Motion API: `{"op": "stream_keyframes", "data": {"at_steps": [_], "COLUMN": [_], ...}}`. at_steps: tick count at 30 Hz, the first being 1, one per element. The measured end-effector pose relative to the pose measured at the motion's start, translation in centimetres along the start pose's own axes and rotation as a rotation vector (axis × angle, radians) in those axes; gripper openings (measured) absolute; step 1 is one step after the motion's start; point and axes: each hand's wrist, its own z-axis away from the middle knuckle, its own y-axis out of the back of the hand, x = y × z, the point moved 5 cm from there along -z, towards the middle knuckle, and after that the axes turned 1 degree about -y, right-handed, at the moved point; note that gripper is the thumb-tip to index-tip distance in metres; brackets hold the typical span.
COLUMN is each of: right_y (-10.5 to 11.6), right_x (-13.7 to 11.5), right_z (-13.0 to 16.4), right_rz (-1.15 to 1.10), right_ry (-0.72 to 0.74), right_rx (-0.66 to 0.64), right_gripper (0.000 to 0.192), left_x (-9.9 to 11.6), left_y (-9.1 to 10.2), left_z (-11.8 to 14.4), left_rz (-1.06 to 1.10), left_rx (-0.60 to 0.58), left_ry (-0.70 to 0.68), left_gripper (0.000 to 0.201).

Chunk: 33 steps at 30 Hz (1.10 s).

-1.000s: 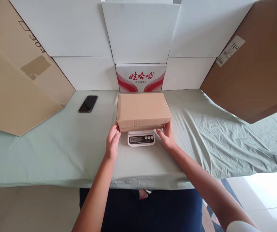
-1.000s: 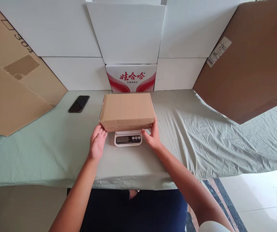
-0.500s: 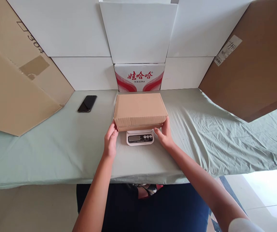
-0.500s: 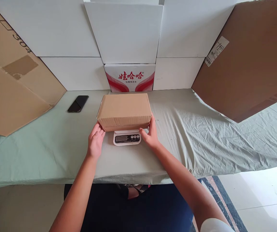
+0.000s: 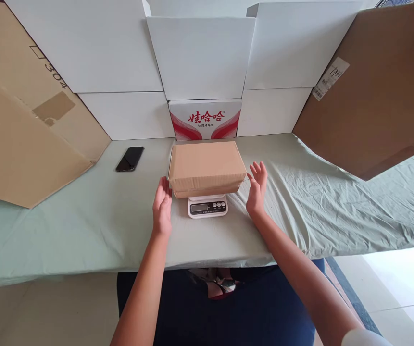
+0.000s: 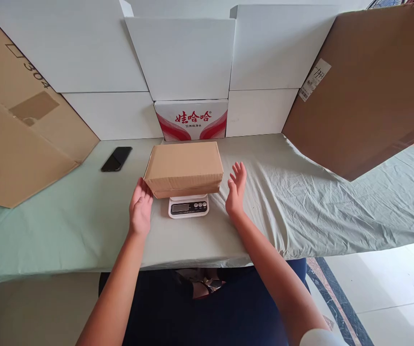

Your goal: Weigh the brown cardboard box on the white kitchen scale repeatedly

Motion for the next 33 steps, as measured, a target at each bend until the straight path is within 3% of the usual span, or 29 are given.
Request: {"op": "stream_keyframes", "data": {"at_steps": [3,8,17,20,23,26,29,33], "right_y": [-0.5,-2.5,-2.7,-2.1,-0.6,0.7,1.1,1.3], "right_x": [0.0,-0.8,-0.6,-0.4,0.7,2.3,3.5,4.6], "right_z": [-0.1,0.8,1.2,0.7,-0.7,-2.2,-3.1,-3.7], "right_rz": [-0.004,0.033,0.030,-0.019,-0.136,-0.249,-0.294,-0.303], "right_ry": [-0.067,-0.009,-0.009,-0.026,-0.147,-0.302,-0.404,-0.405], "right_rx": [-0.080,-0.324,-0.323,-0.246,-0.029,0.152,0.202,0.205], "right_gripper": [0.060,0.061,0.062,0.063,0.065,0.066,0.066,0.058], "left_x": [-0.1,0.0,0.0,0.1,0.1,0.0,-0.5,-1.2], "left_y": [-0.4,-1.0,-0.8,-0.4,0.4,0.7,1.0,1.4], "left_z": [0.1,0.5,0.6,0.4,0.1,-0.1,-0.4,-0.8], "left_rz": [-0.058,-0.136,-0.136,-0.091,-0.006,0.027,0.041,0.050], "left_rx": [-0.072,-0.152,-0.128,-0.054,0.054,0.074,0.085,0.143], "left_ry": [0.010,0.026,0.035,0.026,0.014,0.019,0.036,0.052], "left_gripper": [0.070,0.066,0.066,0.069,0.071,0.067,0.066,0.070]}}
